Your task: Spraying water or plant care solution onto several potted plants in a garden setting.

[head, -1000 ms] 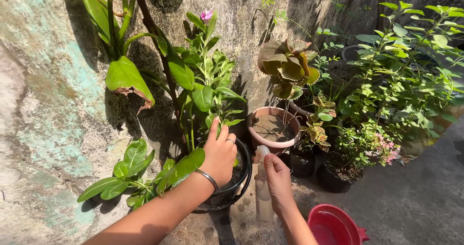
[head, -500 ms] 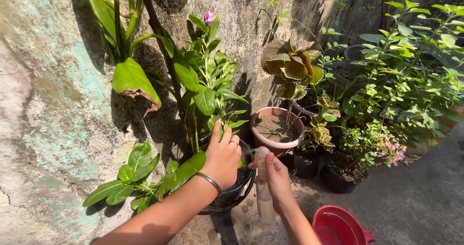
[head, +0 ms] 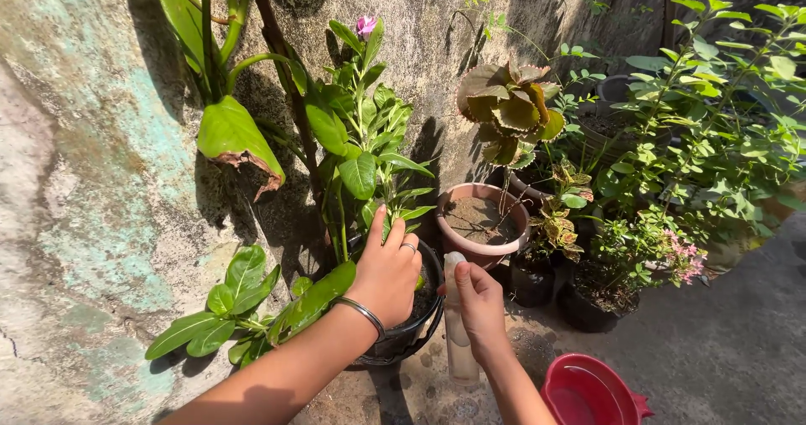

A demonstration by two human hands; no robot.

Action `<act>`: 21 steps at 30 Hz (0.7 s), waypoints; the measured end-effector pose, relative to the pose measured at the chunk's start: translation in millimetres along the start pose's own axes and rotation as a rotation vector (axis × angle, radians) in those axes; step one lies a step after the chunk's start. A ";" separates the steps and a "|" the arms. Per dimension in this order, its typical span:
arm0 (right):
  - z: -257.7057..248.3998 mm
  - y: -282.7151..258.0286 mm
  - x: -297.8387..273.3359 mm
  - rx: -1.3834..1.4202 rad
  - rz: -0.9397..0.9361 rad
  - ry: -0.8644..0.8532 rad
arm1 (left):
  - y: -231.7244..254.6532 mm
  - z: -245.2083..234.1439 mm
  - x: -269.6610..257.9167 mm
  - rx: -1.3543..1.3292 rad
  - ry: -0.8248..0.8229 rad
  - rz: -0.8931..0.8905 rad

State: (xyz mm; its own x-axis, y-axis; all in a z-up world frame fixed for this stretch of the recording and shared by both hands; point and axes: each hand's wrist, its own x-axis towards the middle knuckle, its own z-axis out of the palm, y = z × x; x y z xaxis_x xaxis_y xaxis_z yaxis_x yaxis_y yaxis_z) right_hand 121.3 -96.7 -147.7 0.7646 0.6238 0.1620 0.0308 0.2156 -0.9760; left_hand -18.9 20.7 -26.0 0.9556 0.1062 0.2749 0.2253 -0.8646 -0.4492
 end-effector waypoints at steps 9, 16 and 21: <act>5.0 -0.3 -2.3 -0.018 0.023 -0.003 | -2.3 4.1 -1.9 0.017 0.026 0.014; 13.0 -11.1 -7.3 0.015 -0.033 -0.051 | -1.9 5.7 -6.4 0.021 0.004 0.022; 7.4 11.0 -5.1 -0.002 0.038 0.052 | -3.2 7.5 -13.0 0.032 0.006 0.040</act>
State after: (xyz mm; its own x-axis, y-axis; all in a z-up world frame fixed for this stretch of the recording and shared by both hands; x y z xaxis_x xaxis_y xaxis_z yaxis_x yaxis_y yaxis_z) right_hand 113.0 -91.9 -158.2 0.7977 0.5917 0.1170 0.0026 0.1907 -0.9817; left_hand -30.6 25.8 -34.5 0.9628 0.0684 0.2614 0.1927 -0.8519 -0.4869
